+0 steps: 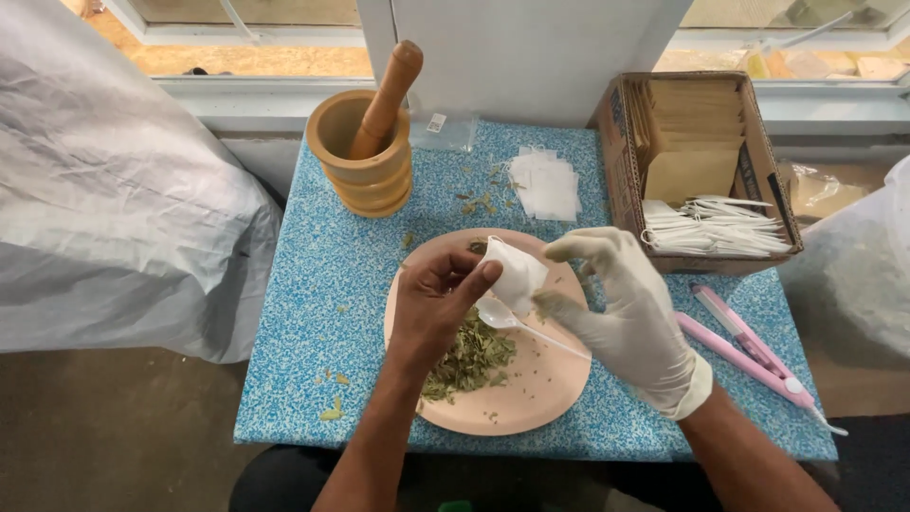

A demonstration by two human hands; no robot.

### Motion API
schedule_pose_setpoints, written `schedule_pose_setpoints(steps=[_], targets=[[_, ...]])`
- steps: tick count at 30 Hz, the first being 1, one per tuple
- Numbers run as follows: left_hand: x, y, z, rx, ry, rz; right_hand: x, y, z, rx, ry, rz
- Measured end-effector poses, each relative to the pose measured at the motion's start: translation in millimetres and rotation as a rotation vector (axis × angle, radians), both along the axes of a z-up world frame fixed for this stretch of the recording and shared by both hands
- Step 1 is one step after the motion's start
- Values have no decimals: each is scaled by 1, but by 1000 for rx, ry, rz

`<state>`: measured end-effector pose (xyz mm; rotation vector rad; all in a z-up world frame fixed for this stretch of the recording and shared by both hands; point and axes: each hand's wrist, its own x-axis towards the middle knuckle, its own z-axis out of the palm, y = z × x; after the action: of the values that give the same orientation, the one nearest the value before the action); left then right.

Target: Filling small filter bags with dried tea leaves, weighing them on a digital scale, and sealing them with a handheld heat sealer.

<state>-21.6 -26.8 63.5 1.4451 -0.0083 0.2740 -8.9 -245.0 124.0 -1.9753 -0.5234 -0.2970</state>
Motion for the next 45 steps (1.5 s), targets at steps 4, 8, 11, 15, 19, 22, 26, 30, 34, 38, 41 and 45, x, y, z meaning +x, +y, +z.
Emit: schedule_pose_setpoints(steps=[4, 8, 11, 15, 19, 22, 26, 30, 34, 38, 41, 45], targets=[[-2, 1, -1, 95, 20, -2, -4, 11, -3, -150, 12, 3], [-3, 1, 4, 179, -2, -51, 0, 12, -11, -24, 182, 62], [-5, 5, 10, 158, -79, -138, 5, 9, -16, 97, 338, 66], [-7, 4, 16, 226, -213, -166, 13, 6, -23, 245, 506, 74], [-7, -2, 15, 292, -246, -62, 13, 13, -23, 284, 541, 88], [-9, 0, 16, 264, -268, -33, 13, 15, -25, 318, 596, 83], [-8, -3, 15, 234, -258, -37, 9, 17, -26, 317, 582, 79], [-11, -5, 19, 285, -288, -3, 7, 19, -28, 297, 558, 91], [-10, -4, 15, 286, -291, -12, 10, 10, -41, 221, 507, 91], [-11, 1, 13, 311, -302, 13, 7, 14, -40, 229, 515, 67], [-13, 4, 17, 316, -297, 32, 9, 11, -43, 246, 508, 63], [-11, 6, 10, 385, -260, 77, 8, 13, -21, 191, 425, 81]])
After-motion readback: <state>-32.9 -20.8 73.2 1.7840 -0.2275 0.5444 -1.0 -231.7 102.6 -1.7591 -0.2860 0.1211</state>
